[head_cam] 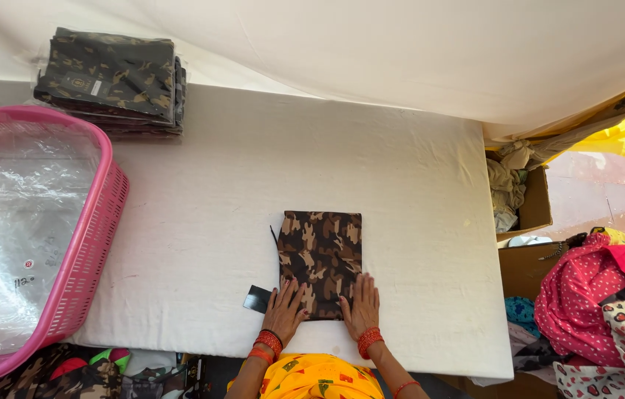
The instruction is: The person folds a camouflage-patterned pair of pants on a white table, then places the folded pants into a clear plastic bag. The person repeats this process with a second pair of pants. A pink basket and a stack of already packaged pants are visible nearby.
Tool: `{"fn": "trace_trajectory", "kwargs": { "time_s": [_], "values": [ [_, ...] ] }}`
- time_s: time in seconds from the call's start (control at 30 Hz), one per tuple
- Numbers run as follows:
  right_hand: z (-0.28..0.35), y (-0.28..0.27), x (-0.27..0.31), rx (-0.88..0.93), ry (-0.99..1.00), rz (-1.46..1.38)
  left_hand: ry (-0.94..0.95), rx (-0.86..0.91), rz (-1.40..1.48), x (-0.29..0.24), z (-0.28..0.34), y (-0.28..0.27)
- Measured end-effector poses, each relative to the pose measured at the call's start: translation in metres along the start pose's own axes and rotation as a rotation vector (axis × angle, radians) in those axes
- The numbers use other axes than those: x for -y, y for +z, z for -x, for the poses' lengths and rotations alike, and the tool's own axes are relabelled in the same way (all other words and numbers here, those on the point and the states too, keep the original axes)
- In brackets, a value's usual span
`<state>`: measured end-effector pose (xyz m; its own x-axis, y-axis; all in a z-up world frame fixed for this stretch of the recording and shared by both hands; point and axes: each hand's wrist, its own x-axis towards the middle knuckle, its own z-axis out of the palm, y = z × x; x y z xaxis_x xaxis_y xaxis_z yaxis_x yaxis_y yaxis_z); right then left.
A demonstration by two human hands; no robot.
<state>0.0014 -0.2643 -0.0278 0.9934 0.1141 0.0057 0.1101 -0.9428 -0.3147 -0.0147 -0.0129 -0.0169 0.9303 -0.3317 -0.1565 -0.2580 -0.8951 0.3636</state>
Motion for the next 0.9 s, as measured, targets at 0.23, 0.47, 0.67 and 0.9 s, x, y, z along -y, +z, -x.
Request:
{"fn": "trace_trajectory", "kwargs": {
  "time_s": [0.23,0.47,0.67,0.9],
  "values": [
    [0.007,0.008,0.005,0.093,0.313,-0.151,-0.421,-0.202,0.486,0.013,-0.001,0.005],
    [-0.02,-0.002,-0.019,0.081,0.519,-0.545,-0.505,-0.163,0.016,0.024,0.004,-0.051],
    [-0.02,-0.013,-0.014,0.119,0.544,-0.598,-0.544,0.213,0.118,0.048,0.019,-0.033],
    [0.0,-0.011,0.013,-0.156,0.332,-0.32,-0.454,0.253,0.093,0.018,0.034,-0.081]
  ]
}}
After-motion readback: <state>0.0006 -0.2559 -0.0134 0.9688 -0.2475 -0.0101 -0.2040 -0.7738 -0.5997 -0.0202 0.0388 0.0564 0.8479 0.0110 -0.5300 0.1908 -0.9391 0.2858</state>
